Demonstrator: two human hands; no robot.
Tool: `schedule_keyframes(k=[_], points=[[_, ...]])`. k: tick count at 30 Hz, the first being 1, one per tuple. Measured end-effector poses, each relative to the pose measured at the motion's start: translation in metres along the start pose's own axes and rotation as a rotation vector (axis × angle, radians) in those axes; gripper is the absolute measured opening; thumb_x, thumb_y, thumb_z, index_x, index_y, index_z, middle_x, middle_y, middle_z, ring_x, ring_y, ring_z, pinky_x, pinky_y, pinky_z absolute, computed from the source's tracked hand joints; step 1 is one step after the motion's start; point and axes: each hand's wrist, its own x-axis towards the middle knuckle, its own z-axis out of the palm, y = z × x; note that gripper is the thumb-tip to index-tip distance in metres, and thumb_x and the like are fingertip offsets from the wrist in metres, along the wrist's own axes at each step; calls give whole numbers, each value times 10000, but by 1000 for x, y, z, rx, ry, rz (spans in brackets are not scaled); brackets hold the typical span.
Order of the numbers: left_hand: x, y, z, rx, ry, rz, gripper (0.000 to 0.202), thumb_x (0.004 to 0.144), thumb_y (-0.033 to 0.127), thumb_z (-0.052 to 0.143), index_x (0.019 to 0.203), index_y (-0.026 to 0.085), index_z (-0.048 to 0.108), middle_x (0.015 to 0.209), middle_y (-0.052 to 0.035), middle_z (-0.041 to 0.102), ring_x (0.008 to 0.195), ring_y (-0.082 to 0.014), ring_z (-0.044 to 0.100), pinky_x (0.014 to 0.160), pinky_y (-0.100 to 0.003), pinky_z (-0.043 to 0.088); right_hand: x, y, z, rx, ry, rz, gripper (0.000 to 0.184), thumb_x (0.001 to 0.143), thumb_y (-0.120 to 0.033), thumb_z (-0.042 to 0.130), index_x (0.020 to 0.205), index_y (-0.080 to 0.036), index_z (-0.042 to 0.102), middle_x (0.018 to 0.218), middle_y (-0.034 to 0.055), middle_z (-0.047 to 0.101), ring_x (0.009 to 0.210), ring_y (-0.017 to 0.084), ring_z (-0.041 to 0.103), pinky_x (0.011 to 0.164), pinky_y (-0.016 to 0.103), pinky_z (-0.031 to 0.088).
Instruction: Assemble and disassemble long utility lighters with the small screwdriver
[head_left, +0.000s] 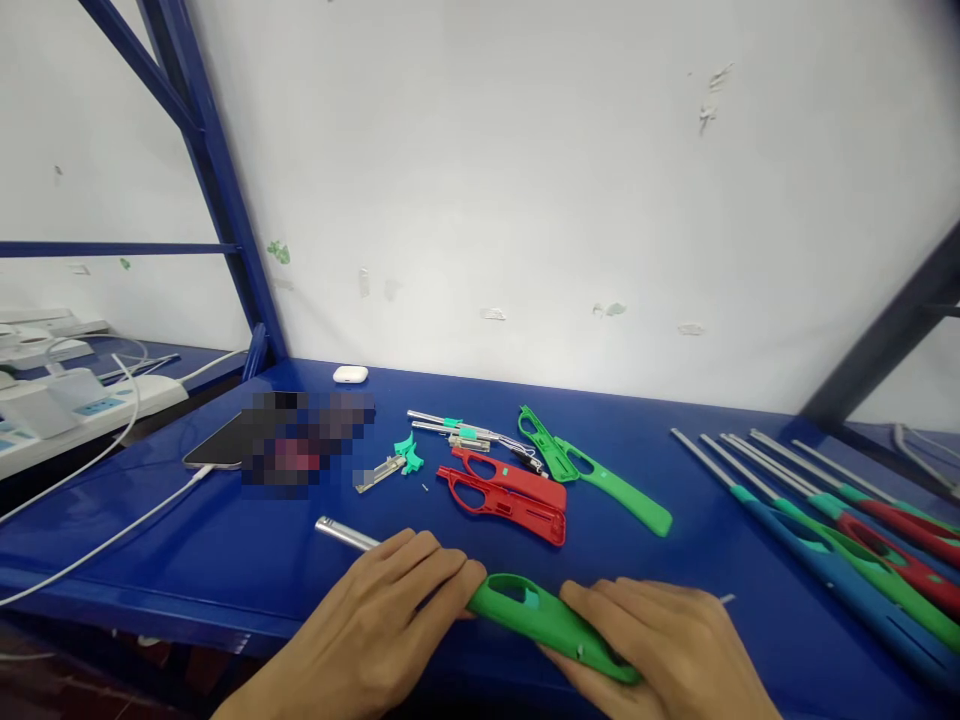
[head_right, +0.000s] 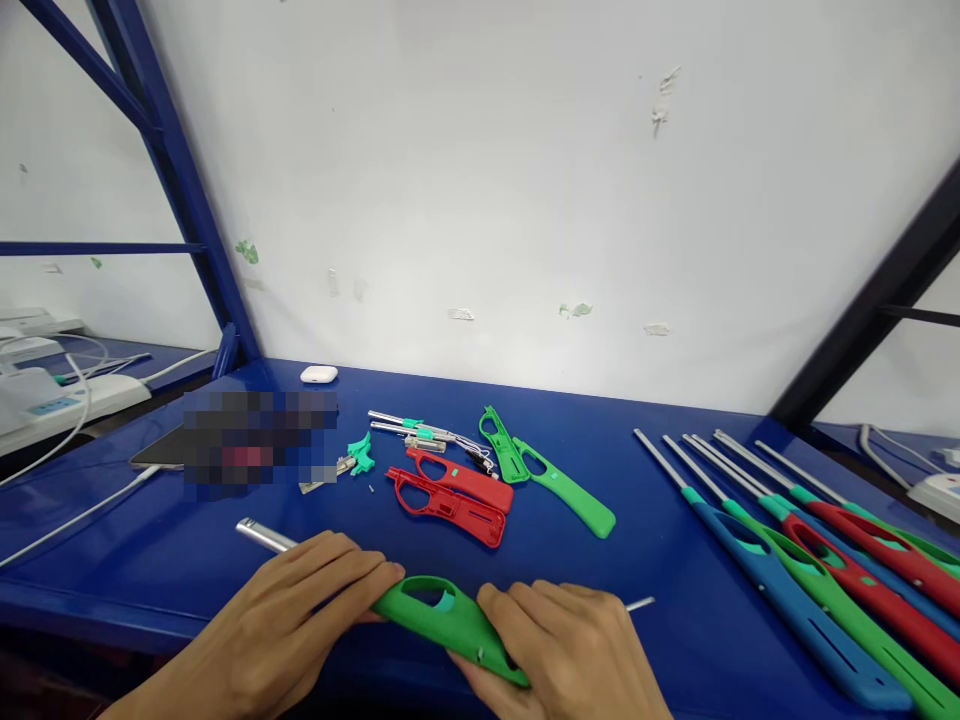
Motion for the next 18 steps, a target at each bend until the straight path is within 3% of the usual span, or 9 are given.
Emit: schedule_keyframes(k=[5, 8, 11, 13, 16, 18], points=[[5, -1, 0, -7, 27, 13, 310, 1130, 127, 367, 1179, 136, 673, 948, -64, 763, 836, -193, 703, 814, -323, 617, 2, 5, -2, 217, -179, 124, 351, 1036, -452, 628, 755, -243, 651, 565, -76, 631, 468, 106, 631, 500, 285, 395], [5, -1, 2, -24, 0, 4, 312, 1085, 48, 376, 1189, 141, 654, 957, -66, 766, 849, -200, 718, 823, -325, 625, 1, 9, -2, 227, -213, 145, 370, 1021, -479, 648, 734, -246, 631, 569, -77, 613, 479, 108, 616, 519, 288, 390], [2, 0, 1, -70, -99, -45, 486, 929, -100, 347, 1240, 161, 615, 1042, -59, 774, 952, -201, 743, 889, -327, 623, 2, 10, -3, 149, -126, 54, 324, 1035, -473, 628, 829, -235, 706, 567, -62, 628, 457, 123, 601, 477, 306, 375], [-1, 0, -4, -104, -188, -93, 547, 842, -109, 382, 1245, 188, 605, 1091, -57, 769, 975, -211, 750, 843, -323, 632, 4, 8, -4, 66, -44, -32, 318, 1057, -437, 596, 896, -209, 748, 570, -45, 653, 443, 128, 606, 443, 316, 371], [-5, -2, -16, -151, -293, -154, 519, 810, -71, 457, 1194, 237, 623, 1105, -41, 762, 921, -227, 754, 730, -308, 627, 8, 2, -4, -29, 32, -125, 352, 1085, -392, 547, 928, -175, 776, 604, -20, 717, 448, 127, 642, 436, 318, 411], [-7, -4, -23, -208, -319, -179, 494, 812, -60, 494, 1161, 260, 634, 1073, -12, 765, 896, -215, 754, 733, -287, 618, 9, -2, -3, -55, 79, -162, 353, 1093, -368, 534, 940, -167, 779, 665, -9, 770, 477, 123, 673, 476, 311, 461]])
